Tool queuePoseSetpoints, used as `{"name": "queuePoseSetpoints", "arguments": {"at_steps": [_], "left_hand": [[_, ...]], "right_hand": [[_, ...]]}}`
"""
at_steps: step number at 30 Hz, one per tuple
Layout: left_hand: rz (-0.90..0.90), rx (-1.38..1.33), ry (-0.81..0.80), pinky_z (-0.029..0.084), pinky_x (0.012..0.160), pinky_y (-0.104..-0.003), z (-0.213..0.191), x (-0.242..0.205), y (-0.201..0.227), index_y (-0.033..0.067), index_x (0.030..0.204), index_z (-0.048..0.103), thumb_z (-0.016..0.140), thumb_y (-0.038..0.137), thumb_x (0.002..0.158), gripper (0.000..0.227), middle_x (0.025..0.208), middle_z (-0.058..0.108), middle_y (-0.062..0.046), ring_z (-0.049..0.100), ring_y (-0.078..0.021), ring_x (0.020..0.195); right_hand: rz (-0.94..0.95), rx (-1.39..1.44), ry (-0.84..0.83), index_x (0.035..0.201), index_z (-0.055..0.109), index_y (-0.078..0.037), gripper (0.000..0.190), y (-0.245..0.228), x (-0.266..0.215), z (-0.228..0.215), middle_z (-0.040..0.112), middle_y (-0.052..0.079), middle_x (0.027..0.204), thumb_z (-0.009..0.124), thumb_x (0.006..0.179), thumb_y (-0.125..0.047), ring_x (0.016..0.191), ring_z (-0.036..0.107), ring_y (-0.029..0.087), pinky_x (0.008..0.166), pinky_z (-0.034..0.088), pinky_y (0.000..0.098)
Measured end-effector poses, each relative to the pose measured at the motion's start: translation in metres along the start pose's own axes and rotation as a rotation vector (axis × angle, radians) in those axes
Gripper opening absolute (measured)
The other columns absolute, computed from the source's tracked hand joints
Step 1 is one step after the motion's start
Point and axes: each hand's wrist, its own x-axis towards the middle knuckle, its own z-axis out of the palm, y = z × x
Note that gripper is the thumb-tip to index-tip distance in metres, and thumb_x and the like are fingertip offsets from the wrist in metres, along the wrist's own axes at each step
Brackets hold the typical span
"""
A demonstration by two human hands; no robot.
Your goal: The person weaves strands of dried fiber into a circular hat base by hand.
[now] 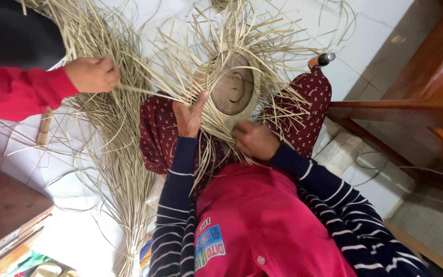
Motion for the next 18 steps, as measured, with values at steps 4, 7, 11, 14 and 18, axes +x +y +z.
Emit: {"name": "queuePoseSetpoints", "arguments": {"at_steps": [4, 7, 11, 14, 18], "left_hand": [[0.006, 0.064, 0.074, 0.044, 0.087, -0.048, 0.008, 0.0, -0.023, -0.0081, 0.102, 0.064, 0.08, 0.036, 0.076, 0.054, 0.094, 0.066, -0.025, 0.063, -0.0352, 0.098], [0.072, 0.126, 0.162, 0.047, 0.077, -0.043, 0.006, -0.008, -0.02, -0.008, 0.092, 0.066, 0.082, 0.037, 0.074, 0.05, 0.083, 0.067, -0.025, 0.065, -0.0344, 0.088], [0.301, 0.338, 0.323, 0.048, 0.055, -0.028, 0.005, -0.004, -0.031, 0.0006, 0.066, 0.066, 0.087, 0.035, 0.066, 0.04, 0.057, 0.064, -0.015, 0.067, -0.0257, 0.061], [0.061, 0.152, 0.35, 0.051, 0.074, -0.038, -0.004, 0.004, -0.015, 0.0019, 0.084, 0.072, 0.082, 0.014, 0.074, 0.019, 0.077, 0.07, -0.017, 0.069, -0.026, 0.081], [-0.502, 0.128, 0.578, 0.057, 0.079, -0.036, -0.069, 0.036, 0.01, 0.0116, 0.128, 0.041, 0.06, 0.056, 0.075, 0.071, 0.113, 0.063, -0.009, 0.067, -0.0197, 0.09]], "right_hand": [[0.12, 0.138, 0.053, 0.098, 0.06, -0.015, 0.016, 0.002, 0.046, -0.063, 0.05, 0.005, 0.095, 0.05, 0.088, -0.023, 0.078, 0.059, 0.026, 0.066, 0.052, 0.0361], [0.111, 0.487, 0.029, 0.113, 0.056, -0.01, 0.024, -0.008, 0.084, -0.094, 0.048, 0.013, 0.106, 0.039, 0.097, -0.017, 0.086, 0.059, 0.037, 0.074, 0.051, 0.0449], [0.035, 0.514, -0.084, 0.115, 0.056, -0.005, 0.026, 0.012, 0.093, -0.086, 0.053, 0.023, 0.112, 0.051, 0.091, -0.011, 0.095, 0.057, 0.048, 0.077, 0.051, 0.0538], [0.28, 0.643, -0.319, 0.106, 0.065, -0.016, 0.021, 0.046, 0.095, -0.141, 0.067, 0.015, 0.092, 0.062, 0.086, -0.019, 0.086, 0.068, 0.033, 0.078, 0.053, 0.0432], [0.145, 0.704, 0.073, 0.098, 0.054, 0.004, 0.042, 0.174, 0.082, -0.153, 0.059, 0.017, 0.097, 0.024, 0.072, 0.017, 0.079, 0.062, 0.021, 0.064, 0.057, 0.0264]]}}
